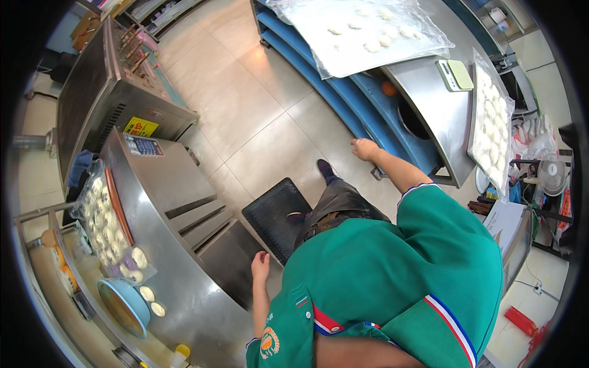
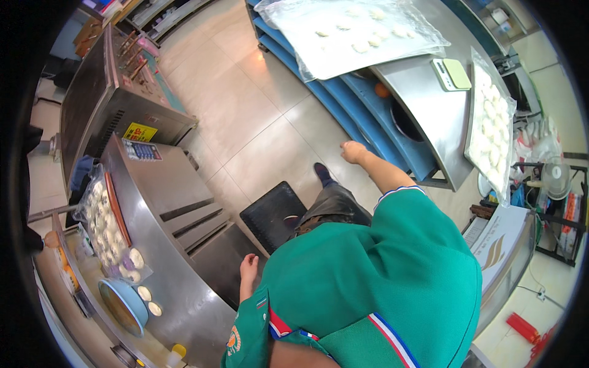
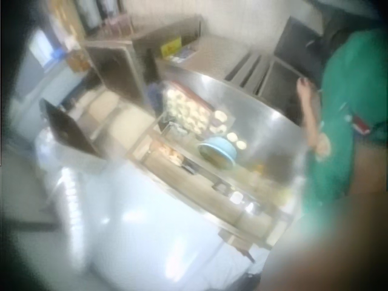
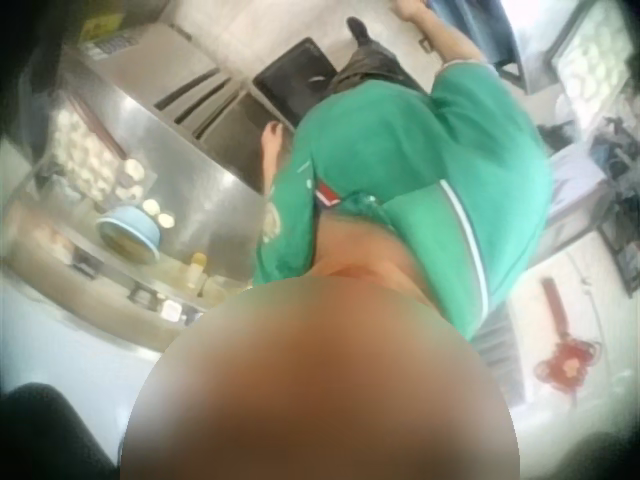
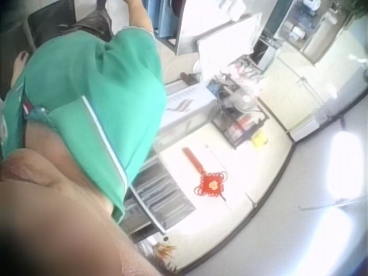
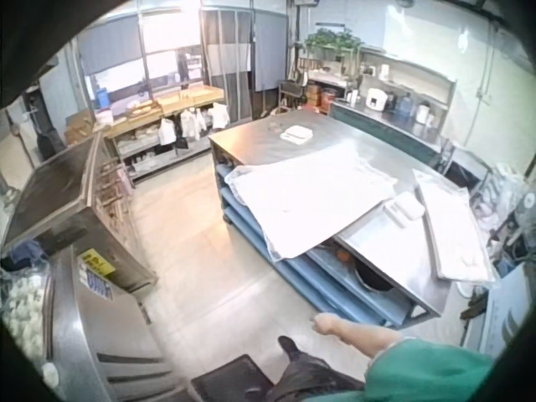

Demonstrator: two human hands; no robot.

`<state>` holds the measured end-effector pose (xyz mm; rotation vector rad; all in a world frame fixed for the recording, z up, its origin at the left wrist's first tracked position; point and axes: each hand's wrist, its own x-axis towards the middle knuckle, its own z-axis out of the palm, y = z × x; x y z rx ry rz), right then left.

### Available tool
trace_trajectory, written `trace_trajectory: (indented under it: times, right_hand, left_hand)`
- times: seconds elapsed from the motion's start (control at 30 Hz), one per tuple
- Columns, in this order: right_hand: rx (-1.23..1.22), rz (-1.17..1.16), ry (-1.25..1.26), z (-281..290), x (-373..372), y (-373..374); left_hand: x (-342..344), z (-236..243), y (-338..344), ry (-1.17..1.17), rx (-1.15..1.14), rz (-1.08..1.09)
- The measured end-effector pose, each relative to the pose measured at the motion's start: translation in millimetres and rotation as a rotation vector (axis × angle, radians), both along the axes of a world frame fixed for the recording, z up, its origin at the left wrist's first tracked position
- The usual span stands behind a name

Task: The person shapes small dough balls by hand on a stainless steel countertop, places them on a tray, and stores the tray in a rack. The person then uses tongs to arrange baked buns on a display counter and cleans the countertop with scrapers.

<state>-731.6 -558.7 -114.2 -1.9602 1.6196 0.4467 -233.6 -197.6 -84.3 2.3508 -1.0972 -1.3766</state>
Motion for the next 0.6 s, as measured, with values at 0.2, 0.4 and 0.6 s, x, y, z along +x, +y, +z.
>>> trace_trajectory:
  times: [0.2,0.4,0.6]
  right_hand:
    - [0.101,0.175,-0.013,3,-30,-48]
    - [0.158,0.173,-0.101,-11,-2,-115]
    - [0.169,-0.032,-0.553,-5,134,-183]
  left_hand:
    - [-51,9,-94,-0.013,-0.037,-0.035]
    - [-94,-7,-127,0.061,-0.029,0.202]
    - [-107,-47,-107,0.088,0.055,0.272]
